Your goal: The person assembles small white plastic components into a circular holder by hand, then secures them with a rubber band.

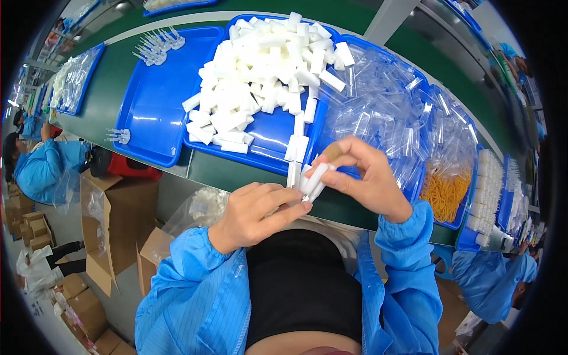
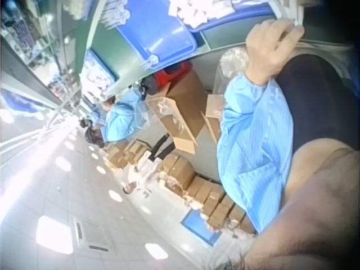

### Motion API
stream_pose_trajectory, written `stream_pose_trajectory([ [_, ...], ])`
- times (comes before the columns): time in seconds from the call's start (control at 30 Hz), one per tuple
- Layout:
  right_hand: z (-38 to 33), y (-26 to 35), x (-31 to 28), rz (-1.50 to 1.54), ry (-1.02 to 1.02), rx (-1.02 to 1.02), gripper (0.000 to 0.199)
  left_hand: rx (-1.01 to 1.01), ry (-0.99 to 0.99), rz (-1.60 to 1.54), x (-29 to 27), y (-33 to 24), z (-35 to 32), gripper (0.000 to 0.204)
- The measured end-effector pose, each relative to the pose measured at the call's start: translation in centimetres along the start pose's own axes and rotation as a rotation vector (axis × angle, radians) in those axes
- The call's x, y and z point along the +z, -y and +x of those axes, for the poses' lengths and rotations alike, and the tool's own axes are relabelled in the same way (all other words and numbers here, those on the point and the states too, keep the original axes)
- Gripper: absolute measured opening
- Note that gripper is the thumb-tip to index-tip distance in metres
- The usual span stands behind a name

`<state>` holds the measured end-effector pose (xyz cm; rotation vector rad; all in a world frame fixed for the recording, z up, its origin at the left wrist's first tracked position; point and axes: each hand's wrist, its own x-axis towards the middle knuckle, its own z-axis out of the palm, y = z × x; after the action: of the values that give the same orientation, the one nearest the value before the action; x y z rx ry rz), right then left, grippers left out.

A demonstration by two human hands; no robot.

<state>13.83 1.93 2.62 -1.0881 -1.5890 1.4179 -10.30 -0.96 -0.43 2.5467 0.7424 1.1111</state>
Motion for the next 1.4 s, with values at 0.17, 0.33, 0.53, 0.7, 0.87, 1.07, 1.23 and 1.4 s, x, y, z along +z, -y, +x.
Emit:
stream_pose_trajectory([
  [0.17,-0.4,0.2,0.4,-0.066,0.135,-0.017,0.025,0.021,-0.044,-0.005,0.2,0.5,-0.9,0.032],
  [0.33,-1.0,0.1,1.9,-0.028,0.029,-0.096,0.029,-0.028,-0.297,-0.116,1.8,1.2,-1.3,0.038],
  [0.53,-0.7,-0.2,2.7,-0.07,0.021,-0.184,0.032,-0.008,-0.301,-0.103,1.4,1.4,-1.5,0.038],
  [0.7,2.9,0.9,1.7,-0.428,-0.107,-0.261,0.022,-0.085,-0.336,0.024,0.1,1.8,-2.6,0.036],
  [0.87,5.0,0.1,1.8,-1.103,0.173,-0.507,0.021,-0.16,-0.328,0.144,-0.8,2.1,-4.0,0.039],
  [1.07,7.8,-0.5,3.2,-1.161,0.138,-0.52,0.013,-0.197,-0.338,0.191,-1.2,1.8,-4.3,0.04],
  [1.23,7.5,0.9,2.9,-1.112,0.257,-0.524,0.016,-0.236,-0.34,0.217,-1.8,2.0,-5.1,0.04],
  [1.4,8.8,0.5,4.3,-1.144,0.223,-0.621,0.015,-0.252,-0.349,0.22,-1.6,2.0,-5.2,0.04],
])
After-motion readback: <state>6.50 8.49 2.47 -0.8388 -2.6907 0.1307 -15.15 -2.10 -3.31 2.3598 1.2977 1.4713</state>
